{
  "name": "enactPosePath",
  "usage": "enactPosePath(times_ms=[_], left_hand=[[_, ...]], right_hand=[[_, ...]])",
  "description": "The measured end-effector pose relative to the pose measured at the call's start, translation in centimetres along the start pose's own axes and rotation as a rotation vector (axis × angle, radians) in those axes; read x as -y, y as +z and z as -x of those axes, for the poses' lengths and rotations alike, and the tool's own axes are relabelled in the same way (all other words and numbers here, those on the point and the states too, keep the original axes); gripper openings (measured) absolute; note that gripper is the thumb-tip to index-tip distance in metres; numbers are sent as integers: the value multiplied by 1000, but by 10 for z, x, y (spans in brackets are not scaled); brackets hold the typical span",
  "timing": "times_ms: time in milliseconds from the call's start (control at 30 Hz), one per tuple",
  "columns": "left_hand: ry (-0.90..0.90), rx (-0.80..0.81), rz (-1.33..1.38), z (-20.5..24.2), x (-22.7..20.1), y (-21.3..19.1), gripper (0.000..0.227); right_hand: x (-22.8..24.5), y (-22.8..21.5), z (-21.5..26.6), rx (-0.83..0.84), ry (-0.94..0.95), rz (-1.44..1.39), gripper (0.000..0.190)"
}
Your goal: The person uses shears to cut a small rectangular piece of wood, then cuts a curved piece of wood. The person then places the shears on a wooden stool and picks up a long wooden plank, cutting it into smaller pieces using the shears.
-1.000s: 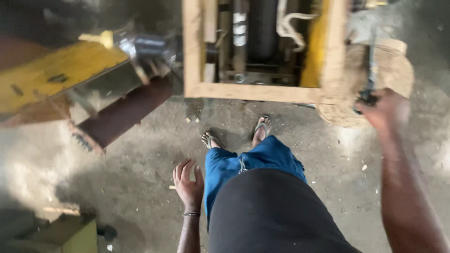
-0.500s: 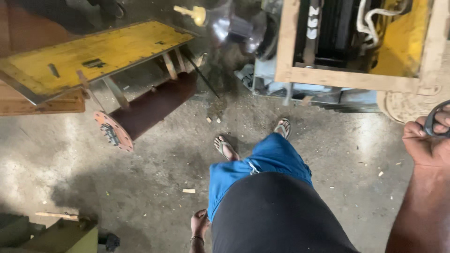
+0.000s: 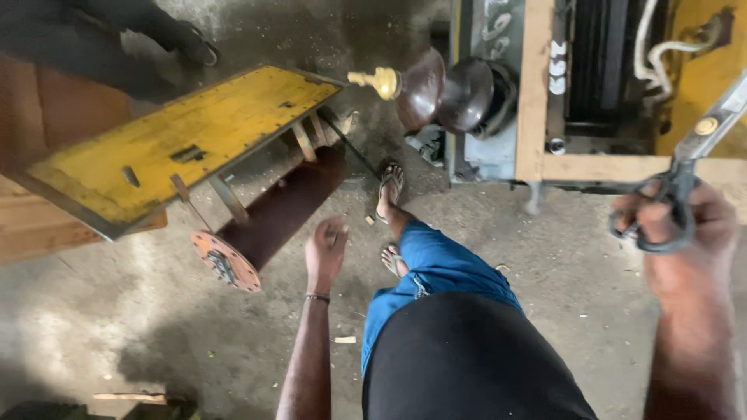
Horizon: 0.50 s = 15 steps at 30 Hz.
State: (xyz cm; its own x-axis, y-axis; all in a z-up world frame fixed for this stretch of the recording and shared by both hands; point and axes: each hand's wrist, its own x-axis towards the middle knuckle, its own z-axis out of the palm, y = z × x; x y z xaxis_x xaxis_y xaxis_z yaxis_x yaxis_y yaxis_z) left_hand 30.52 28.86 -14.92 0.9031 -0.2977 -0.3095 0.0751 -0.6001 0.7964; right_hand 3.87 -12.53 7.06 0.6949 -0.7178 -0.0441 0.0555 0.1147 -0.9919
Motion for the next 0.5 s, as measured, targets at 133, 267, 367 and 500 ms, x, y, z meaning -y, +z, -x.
enactPosePath(times_ms=[133,267,367,500], left_hand=[[197,81,65,-61,-93,-27,31],[197,136,64,-99,-132,-49,31],[117,137,132,-150,-142,-51,28],[80,190,148,-178,-153,-59,23]], right_hand=[[-23,91,-58,-11,-59,117,27],[-44,172,-117,-73,-4,172,25],[-51,218,-166,-101,-230,487,30],[-74,254,-203,-205,-278,515,31]])
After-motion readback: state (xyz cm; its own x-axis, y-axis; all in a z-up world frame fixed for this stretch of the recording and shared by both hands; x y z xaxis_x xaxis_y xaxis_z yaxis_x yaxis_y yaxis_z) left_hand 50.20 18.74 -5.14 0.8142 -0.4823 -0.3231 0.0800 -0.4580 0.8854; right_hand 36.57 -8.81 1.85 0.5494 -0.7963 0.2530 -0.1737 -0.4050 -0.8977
